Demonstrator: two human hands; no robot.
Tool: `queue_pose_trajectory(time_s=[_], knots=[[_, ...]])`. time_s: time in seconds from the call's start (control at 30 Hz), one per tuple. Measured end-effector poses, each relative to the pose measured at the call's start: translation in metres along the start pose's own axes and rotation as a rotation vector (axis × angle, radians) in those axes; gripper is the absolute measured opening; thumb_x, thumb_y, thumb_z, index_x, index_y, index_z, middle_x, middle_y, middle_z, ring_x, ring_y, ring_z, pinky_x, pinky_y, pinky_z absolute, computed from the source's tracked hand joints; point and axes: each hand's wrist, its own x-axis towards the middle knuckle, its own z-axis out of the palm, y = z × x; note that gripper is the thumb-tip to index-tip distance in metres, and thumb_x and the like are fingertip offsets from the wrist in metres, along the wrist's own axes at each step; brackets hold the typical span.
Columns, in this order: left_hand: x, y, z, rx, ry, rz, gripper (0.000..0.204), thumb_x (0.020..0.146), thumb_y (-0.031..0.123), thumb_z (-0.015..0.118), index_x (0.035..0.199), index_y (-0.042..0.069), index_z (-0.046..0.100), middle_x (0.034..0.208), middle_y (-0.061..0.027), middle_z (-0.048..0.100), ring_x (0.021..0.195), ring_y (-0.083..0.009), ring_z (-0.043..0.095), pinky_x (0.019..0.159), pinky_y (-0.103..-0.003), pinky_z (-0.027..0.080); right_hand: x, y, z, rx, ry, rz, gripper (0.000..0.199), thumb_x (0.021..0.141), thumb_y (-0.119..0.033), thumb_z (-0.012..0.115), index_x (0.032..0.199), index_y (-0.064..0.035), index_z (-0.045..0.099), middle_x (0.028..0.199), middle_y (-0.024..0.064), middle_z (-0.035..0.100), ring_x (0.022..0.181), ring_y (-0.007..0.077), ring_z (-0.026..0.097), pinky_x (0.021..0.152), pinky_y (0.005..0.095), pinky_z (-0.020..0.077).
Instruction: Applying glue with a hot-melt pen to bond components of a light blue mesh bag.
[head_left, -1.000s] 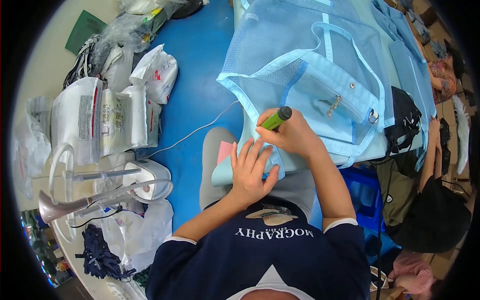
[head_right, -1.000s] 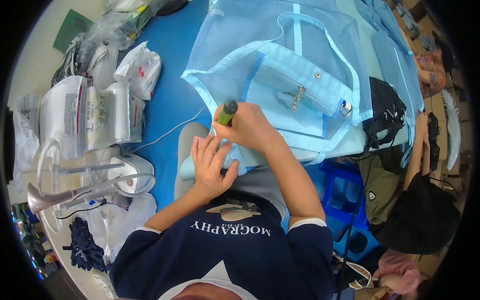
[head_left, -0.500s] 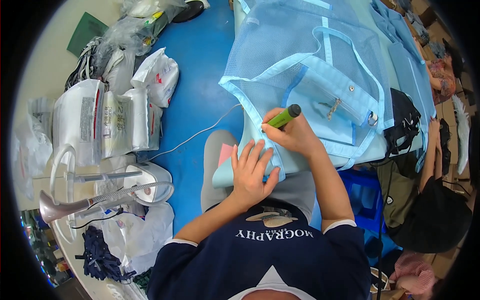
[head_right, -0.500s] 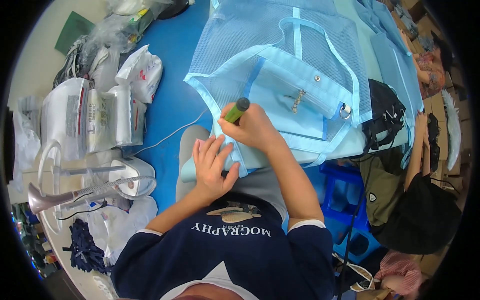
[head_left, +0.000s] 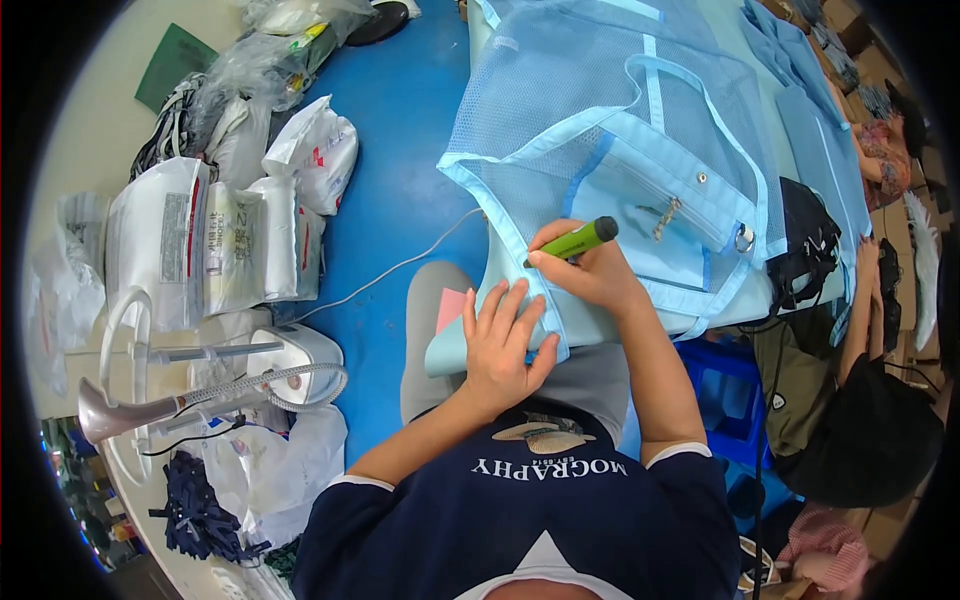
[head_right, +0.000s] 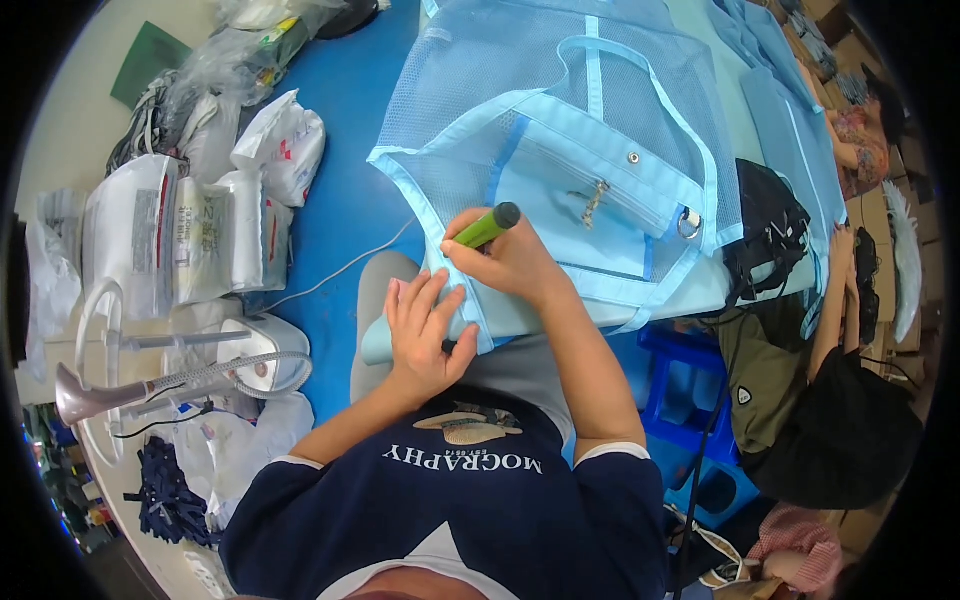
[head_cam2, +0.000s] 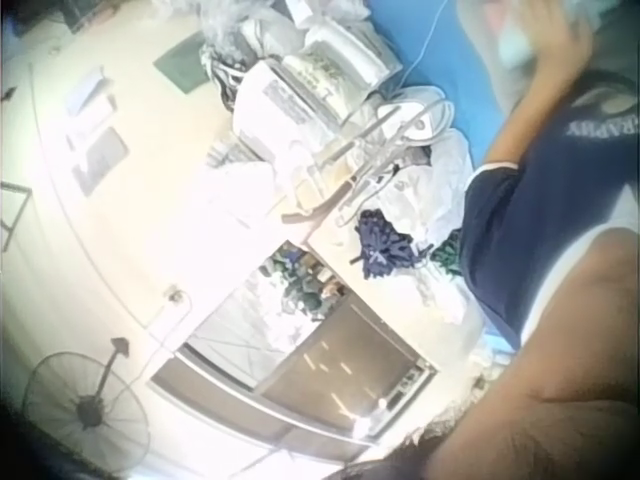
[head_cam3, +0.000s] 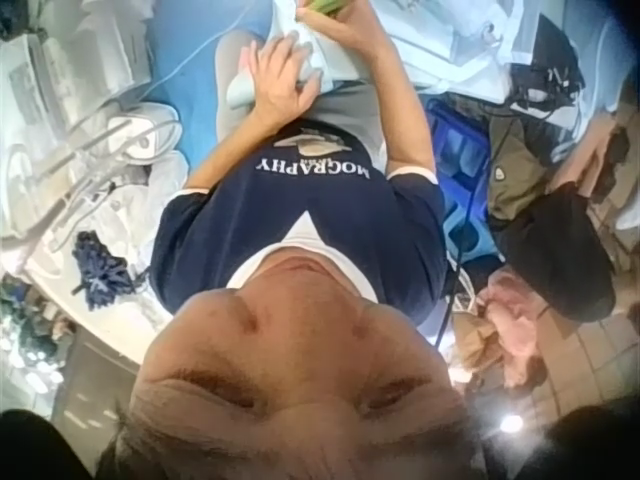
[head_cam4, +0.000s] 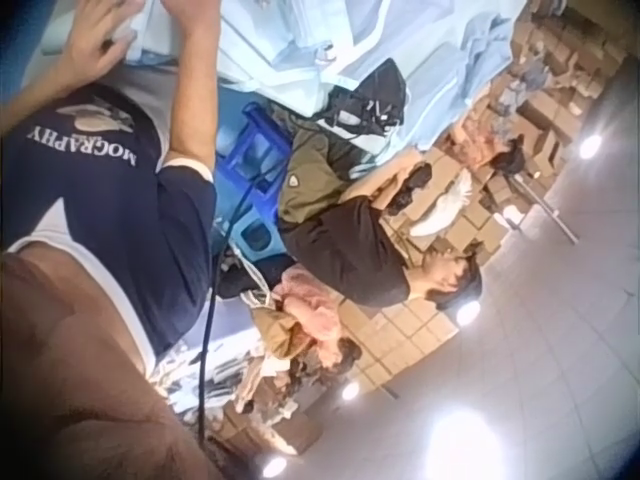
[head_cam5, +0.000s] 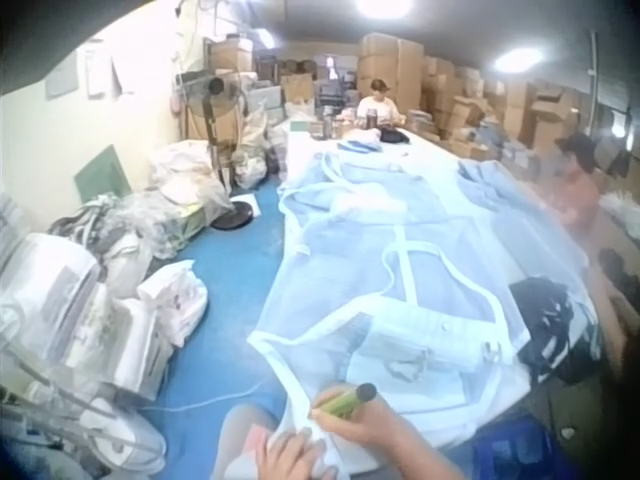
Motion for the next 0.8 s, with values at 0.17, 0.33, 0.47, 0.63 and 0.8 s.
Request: queue_pose_trajectory(time_s=[0.17,0.33,0.47,0.63,0.8], knots=[[0.0011,-0.0013,-0.0021,0.002,-0.001,0.002,0.045,0.076,0.022,0.07,0.116,0.003,0.06,0.128,-0.018,0.054,0.12,-0.0373,0.049,0.105,-0.058,0.025,0.0031,0.0011,-0.0014,-0.117,0.034,0.011,0.011,0.082,-0.008,0.069,0.091,-0.0036,0.065,0.075,-0.0017,0.06,0.068,0.0048,0.051,0.058,0.0219,0.0402],[0.0,-0.0005,-0.0008,0.0,0.005,0.008,0.045,0.076,0.021,0.07,0.115,0.003,0.06,0.128,-0.0181,0.054,0.119,-0.0379,0.049,0.105,-0.058,0.025,-0.0032,-0.0042,-0.0014,0.073,0.025,0.012,0.012,0.083,-0.01,0.07,0.093,-0.0038,0.065,0.076,-0.0016,0.06,0.069,0.0052,0.052,0.059,0.0225,0.0414],[0.0003,-0.0007,-0.0015,0.001,-0.001,0.005,0.044,0.076,0.021,0.07,0.115,0.003,0.061,0.127,-0.0182,0.055,0.118,-0.0379,0.05,0.105,-0.058,0.025,0.0025,-0.003,0.0014,-0.096,0.036,0.026,0.013,0.083,-0.007,0.069,0.095,-0.0035,0.066,0.078,-0.0008,0.062,0.071,0.0053,0.053,0.06,0.0221,0.0415],[-0.0008,-0.0016,0.0005,-0.008,0.005,0.003,0.044,0.076,0.021,0.07,0.115,0.003,0.061,0.127,-0.0183,0.055,0.118,-0.0378,0.05,0.106,-0.057,0.025,-0.0017,0.0017,0.0001,0.046,-0.003,0.035,0.014,0.082,-0.007,0.071,0.095,-0.0038,0.067,0.082,0.0014,0.065,0.075,0.0063,0.056,0.063,0.0222,0.0434],[0.0,-0.0033,-0.0002,-0.003,0.0,0.014,0.043,0.076,0.022,0.07,0.114,0.003,0.062,0.128,-0.0185,0.055,0.118,-0.0378,0.05,0.105,-0.057,0.025,0.0013,-0.0062,0.0013,-0.156,-0.051,-0.038,0.014,0.081,-0.009,0.073,0.093,-0.0051,0.068,0.08,0.0015,0.065,0.073,0.0089,0.058,0.064,0.0239,0.0458]])
